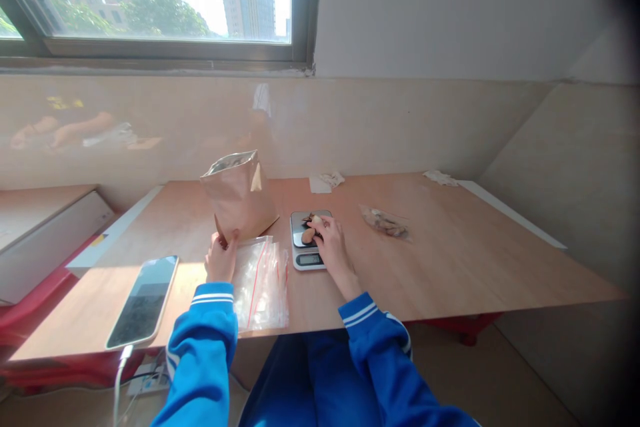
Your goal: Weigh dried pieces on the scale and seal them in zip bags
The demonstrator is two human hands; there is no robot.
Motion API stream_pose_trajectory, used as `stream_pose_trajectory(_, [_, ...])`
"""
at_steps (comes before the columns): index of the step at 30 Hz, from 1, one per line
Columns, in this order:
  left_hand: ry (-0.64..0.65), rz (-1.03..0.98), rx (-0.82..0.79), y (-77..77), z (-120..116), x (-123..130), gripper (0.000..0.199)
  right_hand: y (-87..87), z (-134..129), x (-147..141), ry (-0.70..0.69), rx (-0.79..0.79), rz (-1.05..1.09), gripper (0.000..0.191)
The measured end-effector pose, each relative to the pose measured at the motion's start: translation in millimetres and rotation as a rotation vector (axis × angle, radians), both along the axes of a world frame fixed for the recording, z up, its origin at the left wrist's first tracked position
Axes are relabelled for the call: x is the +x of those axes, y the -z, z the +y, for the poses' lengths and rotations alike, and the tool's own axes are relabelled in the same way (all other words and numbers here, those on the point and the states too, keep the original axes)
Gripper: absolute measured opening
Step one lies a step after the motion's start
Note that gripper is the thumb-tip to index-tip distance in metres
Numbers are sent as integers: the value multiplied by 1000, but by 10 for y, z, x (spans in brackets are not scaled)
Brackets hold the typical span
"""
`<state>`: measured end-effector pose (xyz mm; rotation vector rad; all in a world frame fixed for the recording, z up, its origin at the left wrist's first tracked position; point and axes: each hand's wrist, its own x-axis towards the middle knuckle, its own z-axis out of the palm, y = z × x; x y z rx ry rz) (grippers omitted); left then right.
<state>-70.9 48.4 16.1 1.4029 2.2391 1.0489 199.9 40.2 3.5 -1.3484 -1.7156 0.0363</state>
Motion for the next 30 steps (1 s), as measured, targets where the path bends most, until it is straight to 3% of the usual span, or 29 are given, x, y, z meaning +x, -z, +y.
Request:
stream_pose_trajectory(11, [32,-14,30,123,52,-77,54,133,-10,125,-75,-5,-31,58])
stream_pose_trajectory(16, [36,-18,39,165,70,-106,55,183,-49,147,-6,6,-27,64])
stream_pose_trajectory(19, [34,-16,34,161,63,-107,55,156,-66,135,51,20,-10,54])
stream_pose_trajectory(25, [29,-13,31,141,51,-99,56,24,-132,30,106,42,-22,15])
stream_pose_trajectory(30, [35,-8,30,133,46,-95,55,-35,-170,-77,38,127,-98,16])
